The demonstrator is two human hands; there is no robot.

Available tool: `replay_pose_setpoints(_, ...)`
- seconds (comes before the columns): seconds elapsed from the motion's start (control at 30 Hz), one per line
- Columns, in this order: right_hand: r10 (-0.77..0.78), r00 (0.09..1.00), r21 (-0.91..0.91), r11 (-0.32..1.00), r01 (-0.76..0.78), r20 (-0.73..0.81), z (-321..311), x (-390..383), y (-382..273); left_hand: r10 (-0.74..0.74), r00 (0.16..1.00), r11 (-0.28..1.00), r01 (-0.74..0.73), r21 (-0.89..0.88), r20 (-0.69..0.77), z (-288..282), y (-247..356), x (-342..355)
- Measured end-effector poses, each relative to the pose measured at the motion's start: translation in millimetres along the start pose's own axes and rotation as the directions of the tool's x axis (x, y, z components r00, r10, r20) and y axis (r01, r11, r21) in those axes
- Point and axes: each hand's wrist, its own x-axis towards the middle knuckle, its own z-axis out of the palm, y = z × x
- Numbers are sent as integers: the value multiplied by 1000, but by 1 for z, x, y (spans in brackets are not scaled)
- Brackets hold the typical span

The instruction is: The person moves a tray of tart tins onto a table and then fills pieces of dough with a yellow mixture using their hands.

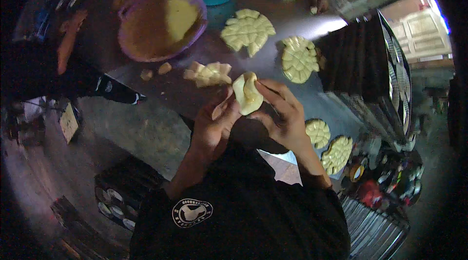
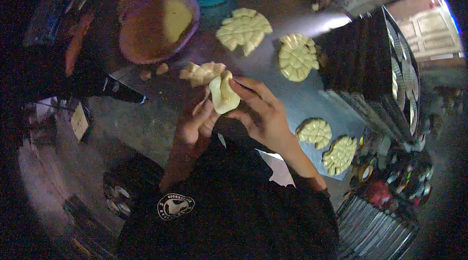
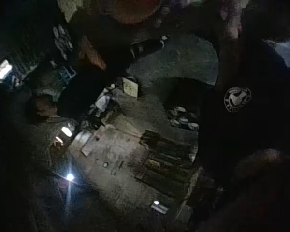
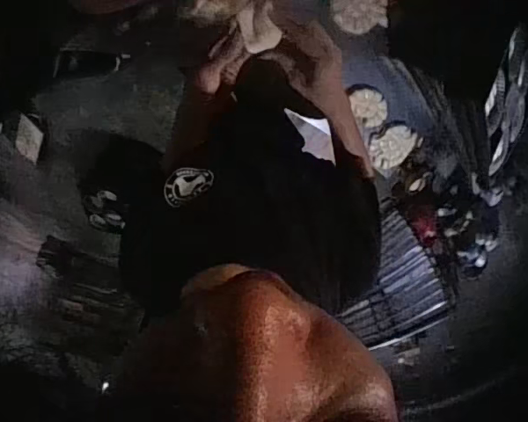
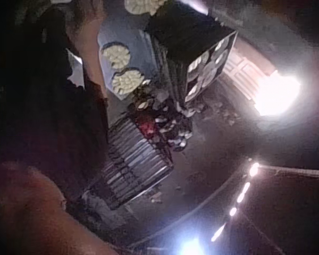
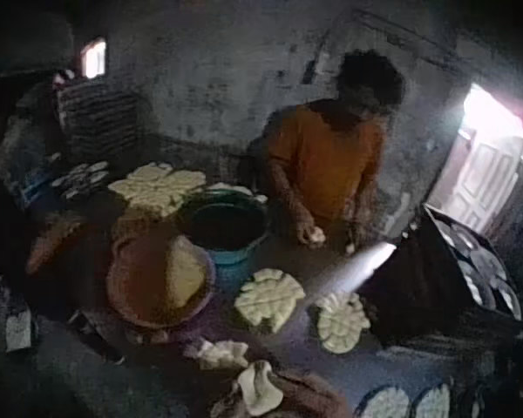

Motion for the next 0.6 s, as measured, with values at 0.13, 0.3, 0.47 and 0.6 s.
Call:
replay_pose_setpoints(0.13, -103, 979, 40, 993, 112, -173, -23, -53, 7, 173, 971, 922, -218, 319, 164, 40, -34, -15)
replay_pose_setpoints(0.3, -6, 942, 276, 955, 105, -337, -46, -102, 1, 192, 949, 870, -283, 403, 251, 69, -66, -32)
replay_pose_setpoints(0.47, -416, 886, -246, 898, 365, -203, -68, -111, -13, 83, 995, 873, -101, 477, 59, 81, -78, -38)
replay_pose_setpoints(0.6, -255, 953, 32, 964, 264, -162, -78, -110, -14, 185, 953, 588, -302, 751, 239, 87, -64, -43)
